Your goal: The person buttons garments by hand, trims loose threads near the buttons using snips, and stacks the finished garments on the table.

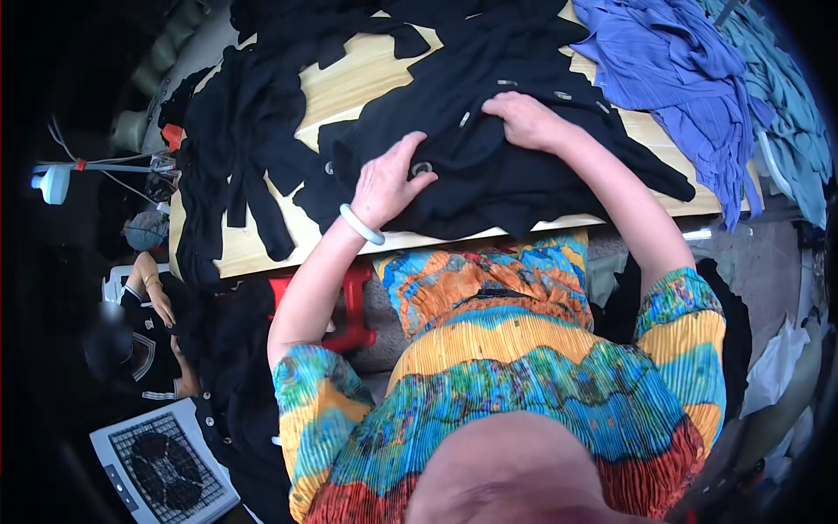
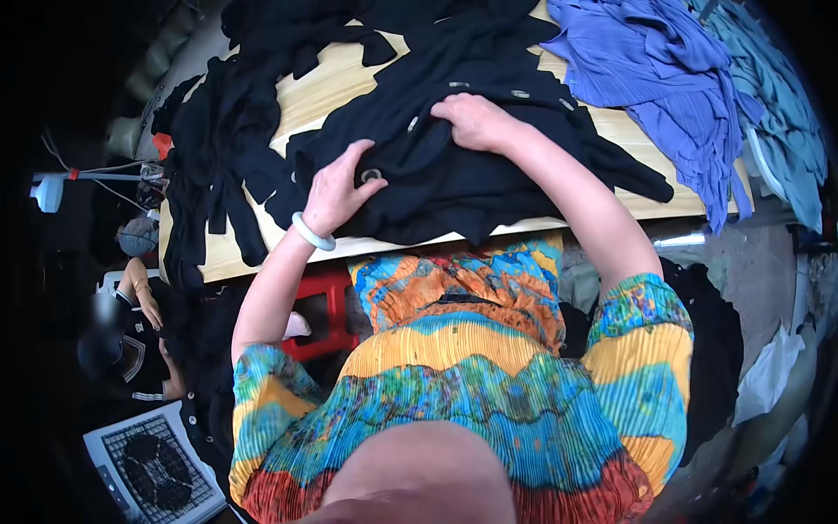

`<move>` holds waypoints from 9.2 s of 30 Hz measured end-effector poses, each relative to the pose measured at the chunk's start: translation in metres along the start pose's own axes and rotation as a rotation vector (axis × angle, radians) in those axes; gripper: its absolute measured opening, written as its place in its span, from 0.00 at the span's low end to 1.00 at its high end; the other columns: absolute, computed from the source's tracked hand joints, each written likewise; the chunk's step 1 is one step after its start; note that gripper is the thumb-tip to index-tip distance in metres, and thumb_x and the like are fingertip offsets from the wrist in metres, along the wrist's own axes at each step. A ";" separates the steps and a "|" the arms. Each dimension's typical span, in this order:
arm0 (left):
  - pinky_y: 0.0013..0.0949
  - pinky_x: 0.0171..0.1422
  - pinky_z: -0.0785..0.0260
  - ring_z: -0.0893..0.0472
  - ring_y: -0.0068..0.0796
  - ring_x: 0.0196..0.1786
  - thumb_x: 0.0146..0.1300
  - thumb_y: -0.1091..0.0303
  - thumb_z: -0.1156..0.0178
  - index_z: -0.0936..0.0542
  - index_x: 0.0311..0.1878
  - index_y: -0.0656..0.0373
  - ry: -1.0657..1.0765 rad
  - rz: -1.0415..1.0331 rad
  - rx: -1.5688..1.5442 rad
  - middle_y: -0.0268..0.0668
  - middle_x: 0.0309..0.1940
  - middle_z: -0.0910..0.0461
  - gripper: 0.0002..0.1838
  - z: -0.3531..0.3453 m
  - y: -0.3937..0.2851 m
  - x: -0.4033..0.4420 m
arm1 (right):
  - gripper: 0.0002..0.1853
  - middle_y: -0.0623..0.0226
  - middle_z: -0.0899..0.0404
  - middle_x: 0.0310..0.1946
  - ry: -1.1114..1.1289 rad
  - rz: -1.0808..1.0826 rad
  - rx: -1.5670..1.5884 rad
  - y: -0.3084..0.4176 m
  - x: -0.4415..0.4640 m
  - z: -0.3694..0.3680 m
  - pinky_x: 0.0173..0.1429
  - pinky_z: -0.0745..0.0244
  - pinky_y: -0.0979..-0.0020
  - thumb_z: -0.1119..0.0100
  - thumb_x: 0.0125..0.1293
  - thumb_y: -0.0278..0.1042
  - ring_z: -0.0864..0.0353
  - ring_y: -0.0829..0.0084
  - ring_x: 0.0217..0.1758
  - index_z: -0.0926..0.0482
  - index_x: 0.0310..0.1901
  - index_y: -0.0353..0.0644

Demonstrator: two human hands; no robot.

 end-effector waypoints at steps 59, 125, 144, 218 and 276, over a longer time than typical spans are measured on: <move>0.38 0.50 0.29 0.21 0.47 0.42 0.51 0.63 0.40 0.24 0.44 0.70 0.151 0.077 -0.304 0.54 0.36 0.22 0.21 -0.028 0.009 0.066 | 0.14 0.59 0.29 0.30 -0.279 -0.062 -0.124 0.084 -0.019 0.008 0.44 0.33 0.61 0.39 0.48 0.26 0.27 0.58 0.38 0.27 0.38 0.40; 0.33 0.40 0.31 0.22 0.33 0.32 0.54 0.57 0.41 0.21 0.31 0.63 0.351 0.019 -0.127 0.42 0.26 0.21 0.16 -0.080 -0.015 0.148 | 0.09 0.54 0.23 0.28 -0.258 -0.207 0.121 0.012 -0.057 0.028 0.43 0.28 0.57 0.51 0.53 0.28 0.23 0.54 0.37 0.28 0.37 0.41; 0.21 0.37 0.37 0.32 0.15 0.30 0.64 0.61 0.46 0.26 0.38 0.62 0.367 0.260 -0.635 0.28 0.26 0.28 0.12 -0.070 -0.032 0.137 | 0.10 0.56 0.23 0.30 -0.396 -0.276 0.237 0.012 -0.060 0.020 0.38 0.28 0.62 0.44 0.52 0.26 0.23 0.55 0.34 0.27 0.38 0.40; 0.30 0.50 0.29 0.26 0.30 0.51 0.59 0.74 0.49 0.26 0.47 0.62 0.291 -1.030 -0.931 0.37 0.45 0.24 0.12 0.135 -0.218 -0.020 | 0.22 0.55 0.24 0.43 -0.277 -0.344 0.094 -0.017 -0.110 0.023 0.53 0.31 0.63 0.44 0.59 0.46 0.25 0.56 0.48 0.27 0.48 0.37; 0.19 0.16 0.43 0.29 0.18 0.17 0.53 0.82 0.47 0.24 0.44 0.59 -0.152 -0.814 -1.465 0.31 0.32 0.26 0.14 0.169 -0.209 -0.041 | 0.16 0.59 0.25 0.40 -0.354 -0.365 0.089 -0.011 -0.129 0.032 0.48 0.30 0.66 0.42 0.57 0.38 0.25 0.58 0.45 0.27 0.44 0.38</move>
Point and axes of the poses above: each hand's wrist, its own x-axis towards the middle knuckle, its own z-axis out of the back of the hand, y = z × x, the point moved 3 cm from there along x, towards the middle knuckle
